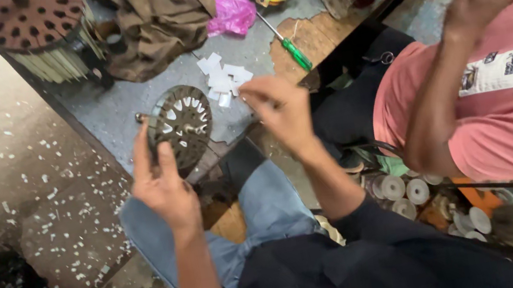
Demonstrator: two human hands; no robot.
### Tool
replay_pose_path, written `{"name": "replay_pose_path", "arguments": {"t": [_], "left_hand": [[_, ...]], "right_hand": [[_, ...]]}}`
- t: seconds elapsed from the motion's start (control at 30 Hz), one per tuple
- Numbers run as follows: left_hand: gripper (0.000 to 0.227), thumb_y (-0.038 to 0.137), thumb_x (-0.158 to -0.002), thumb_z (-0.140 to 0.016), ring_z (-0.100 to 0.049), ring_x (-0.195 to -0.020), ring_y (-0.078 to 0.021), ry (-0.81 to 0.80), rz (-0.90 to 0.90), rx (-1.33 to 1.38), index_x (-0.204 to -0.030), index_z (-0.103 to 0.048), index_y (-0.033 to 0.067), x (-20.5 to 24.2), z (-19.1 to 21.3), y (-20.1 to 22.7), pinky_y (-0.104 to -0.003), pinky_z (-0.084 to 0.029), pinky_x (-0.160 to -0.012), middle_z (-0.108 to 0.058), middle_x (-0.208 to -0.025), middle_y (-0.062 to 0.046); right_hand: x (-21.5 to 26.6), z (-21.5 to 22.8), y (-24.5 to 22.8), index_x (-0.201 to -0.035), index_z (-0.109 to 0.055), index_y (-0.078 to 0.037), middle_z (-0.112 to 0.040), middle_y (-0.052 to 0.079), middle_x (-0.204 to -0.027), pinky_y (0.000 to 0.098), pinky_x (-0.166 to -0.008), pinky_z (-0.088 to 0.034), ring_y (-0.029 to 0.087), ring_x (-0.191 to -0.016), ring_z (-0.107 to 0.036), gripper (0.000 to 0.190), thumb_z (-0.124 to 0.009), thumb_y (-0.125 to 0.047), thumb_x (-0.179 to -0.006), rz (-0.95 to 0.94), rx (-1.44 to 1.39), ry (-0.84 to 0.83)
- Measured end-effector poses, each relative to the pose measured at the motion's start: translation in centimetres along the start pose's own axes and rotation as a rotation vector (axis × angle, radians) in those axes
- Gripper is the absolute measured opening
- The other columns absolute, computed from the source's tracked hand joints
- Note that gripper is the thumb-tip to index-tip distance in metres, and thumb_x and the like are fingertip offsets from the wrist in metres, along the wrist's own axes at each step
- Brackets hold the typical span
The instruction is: The person inserts small white insulating pieces into the slots of a circular motor rotor held in the left hand. The person repeats this action across multiple slots while seated at a cluttered workbench.
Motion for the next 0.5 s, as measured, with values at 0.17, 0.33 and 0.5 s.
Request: {"name": "replay_pose_path", "arguments": {"t": [0.17,0.33,0.5], "left_hand": [[0.035,0.006,-0.106,-0.065,-0.065,-0.107,-0.0138,-0.027,0.098,-0.119,-0.140,-0.062,-0.0045,-1.0,0.2,0.6,-0.029,-0.054,-0.098,-0.068,-0.126,-0.009],[0.037,0.004,-0.097,-0.077,-0.065,-0.108,-0.0132,0.023,-0.061,-0.309,-0.131,-0.064,-0.0036,-1.4,-1.2,0.9,-0.028,-0.054,-0.099,-0.067,-0.121,-0.007],[0.032,0.003,-0.096,-0.081,-0.064,-0.101,-0.0140,0.186,-0.126,-0.401,-0.123,-0.065,-0.0017,-1.4,-1.5,0.7,-0.028,-0.055,-0.092,-0.067,-0.112,-0.007]], "right_hand": [[-2.1,3.3,4.5,-0.110,-0.076,-0.005,-0.076,0.013,-0.103,0.0321,-0.083,-0.057,0.025,-0.093,-0.076,0.020,-0.070,-0.002,-0.092,0.006,0.166,-0.017],[-3.8,0.1,4.7,-0.108,-0.076,-0.003,-0.074,0.015,-0.107,0.0378,-0.087,-0.055,0.032,-0.099,-0.071,0.016,-0.072,-0.009,-0.093,0.120,0.271,-0.131],[-4.8,-1.9,3.8,-0.104,-0.075,-0.002,-0.073,0.015,-0.108,0.0424,-0.090,-0.051,0.034,-0.102,-0.066,0.023,-0.077,-0.017,-0.086,0.240,0.355,-0.197]]}}
Point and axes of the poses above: each hand's wrist, its own x-axis away from the middle knuckle, its own z-axis out of the back of the hand, y = z × x, the point moved 8 cm from there along -x, towards the middle knuckle
